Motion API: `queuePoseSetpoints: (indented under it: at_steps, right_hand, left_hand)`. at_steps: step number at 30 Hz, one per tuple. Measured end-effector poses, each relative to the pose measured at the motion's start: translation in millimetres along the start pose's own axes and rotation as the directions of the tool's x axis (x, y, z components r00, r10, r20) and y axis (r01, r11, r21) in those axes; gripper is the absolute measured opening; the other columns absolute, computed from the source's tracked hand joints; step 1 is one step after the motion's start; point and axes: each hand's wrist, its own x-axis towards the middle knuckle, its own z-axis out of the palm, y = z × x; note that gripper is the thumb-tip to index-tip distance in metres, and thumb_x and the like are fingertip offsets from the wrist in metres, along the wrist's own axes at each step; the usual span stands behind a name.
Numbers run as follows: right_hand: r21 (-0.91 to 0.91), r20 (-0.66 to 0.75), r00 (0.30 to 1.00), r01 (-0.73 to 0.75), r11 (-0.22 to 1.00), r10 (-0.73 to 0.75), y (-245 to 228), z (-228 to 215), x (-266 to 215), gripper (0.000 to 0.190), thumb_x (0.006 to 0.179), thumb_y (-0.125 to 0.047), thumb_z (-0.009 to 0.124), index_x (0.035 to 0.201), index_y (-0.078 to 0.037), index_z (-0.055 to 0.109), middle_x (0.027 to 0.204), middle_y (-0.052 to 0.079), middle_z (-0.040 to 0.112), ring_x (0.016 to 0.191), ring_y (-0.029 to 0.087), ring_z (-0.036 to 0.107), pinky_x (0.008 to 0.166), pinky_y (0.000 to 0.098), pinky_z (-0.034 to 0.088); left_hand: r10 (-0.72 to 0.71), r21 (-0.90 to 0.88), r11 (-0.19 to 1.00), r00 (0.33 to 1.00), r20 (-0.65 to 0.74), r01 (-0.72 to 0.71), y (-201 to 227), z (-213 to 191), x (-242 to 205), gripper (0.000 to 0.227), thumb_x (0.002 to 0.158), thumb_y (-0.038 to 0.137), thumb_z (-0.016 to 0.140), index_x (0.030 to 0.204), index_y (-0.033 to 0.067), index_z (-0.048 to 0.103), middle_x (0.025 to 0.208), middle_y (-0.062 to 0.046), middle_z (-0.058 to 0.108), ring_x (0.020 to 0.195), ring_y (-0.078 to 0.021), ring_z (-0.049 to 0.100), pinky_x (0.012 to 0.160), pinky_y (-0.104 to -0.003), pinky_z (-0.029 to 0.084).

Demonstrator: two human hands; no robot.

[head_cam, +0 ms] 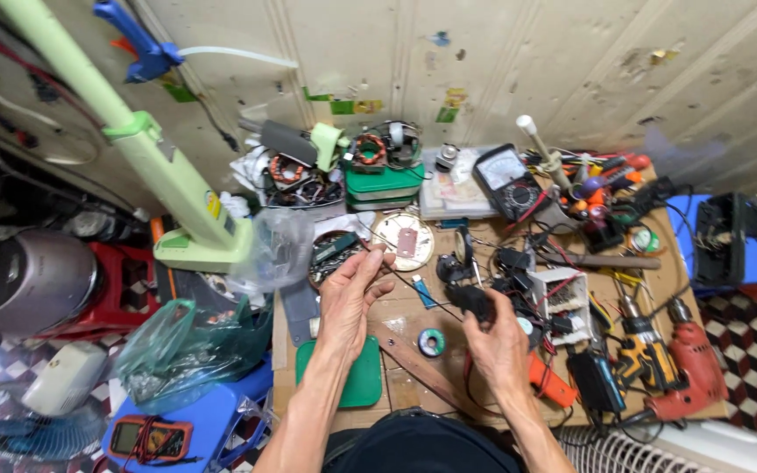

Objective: The recorder is unpacking a bag of electronic parts including speakers and fans to inspect them on a workshop table.

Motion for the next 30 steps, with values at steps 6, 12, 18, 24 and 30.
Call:
queuePoseSetpoints:
  at_steps: [6, 12, 18, 24, 30]
  right_hand:
    - [-0.048, -0.023, 1.0, 0.004, 0.999, -0.005, 12.1, -4.8, 7.7, 0.056, 0.086, -0.019, 0.072, 0.137, -0.002, 0.056, 0.101, 0.01, 0.074, 0.08, 0.019, 0.071, 0.074, 0.0347, 0.058]
    - [0.031, -0.015, 0.999, 0.036, 0.999, -0.036, 26.2, 6.6, 18.1, 0.054, 0.085, -0.018, 0.072, 0.132, 0.003, 0.057, 0.105, 0.012, 0.074, 0.087, 0.019, 0.071, 0.08, 0.0321, 0.057]
    - [0.103, 0.003, 0.999, 0.039, 0.994, -0.04, 35.1, 15.0, 26.2, 0.054, 0.084, -0.015, 0.073, 0.131, 0.003, 0.056, 0.106, 0.013, 0.074, 0.09, 0.017, 0.07, 0.082, 0.0304, 0.056]
    - [0.121, 0.005, 0.999, 0.033, 0.992, -0.034, 32.1, 14.7, 23.9, 0.051, 0.084, -0.015, 0.073, 0.129, 0.003, 0.057, 0.105, 0.012, 0.073, 0.089, 0.017, 0.069, 0.081, 0.031, 0.057]
    - [0.072, 0.021, 0.999, 0.028, 0.997, -0.03, 26.2, 13.8, 17.5, 0.051, 0.085, -0.014, 0.071, 0.13, 0.002, 0.056, 0.105, 0.012, 0.072, 0.088, 0.017, 0.069, 0.082, 0.0313, 0.057]
  left_hand:
    - [0.118, 0.012, 0.993, 0.988, -0.099, -0.118, -5.0, -13.8, 8.0, 0.028, 0.095, 0.021, 0.072, 0.115, 0.0014, 0.074, 0.101, -0.008, 0.076, 0.088, -0.0117, 0.068, 0.075, -0.027, 0.059]
    - [0.144, -0.061, 0.986, 0.982, -0.118, -0.152, 9.5, -18.7, 5.4, 0.032, 0.092, 0.019, 0.073, 0.119, 0.0018, 0.069, 0.102, -0.008, 0.075, 0.087, -0.0124, 0.071, 0.078, -0.025, 0.059]
    - [0.208, -0.044, 0.976, 0.972, -0.11, -0.214, 19.8, -20.7, 3.6, 0.033, 0.096, 0.019, 0.071, 0.121, -0.0013, 0.063, 0.096, -0.008, 0.072, 0.084, -0.0138, 0.07, 0.075, -0.026, 0.059]
    - [0.282, -0.008, 0.959, 0.957, -0.068, -0.284, 25.8, -21.1, 0.2, 0.034, 0.097, 0.017, 0.066, 0.127, 0.0012, 0.06, 0.106, -0.011, 0.071, 0.09, -0.0143, 0.071, 0.079, -0.028, 0.061]
    - [0.25, 0.014, 0.968, 0.965, -0.076, -0.25, 24.8, -19.5, -5.2, 0.031, 0.098, 0.017, 0.065, 0.124, 0.0011, 0.06, 0.115, -0.013, 0.072, 0.098, -0.0168, 0.072, 0.083, -0.029, 0.062]
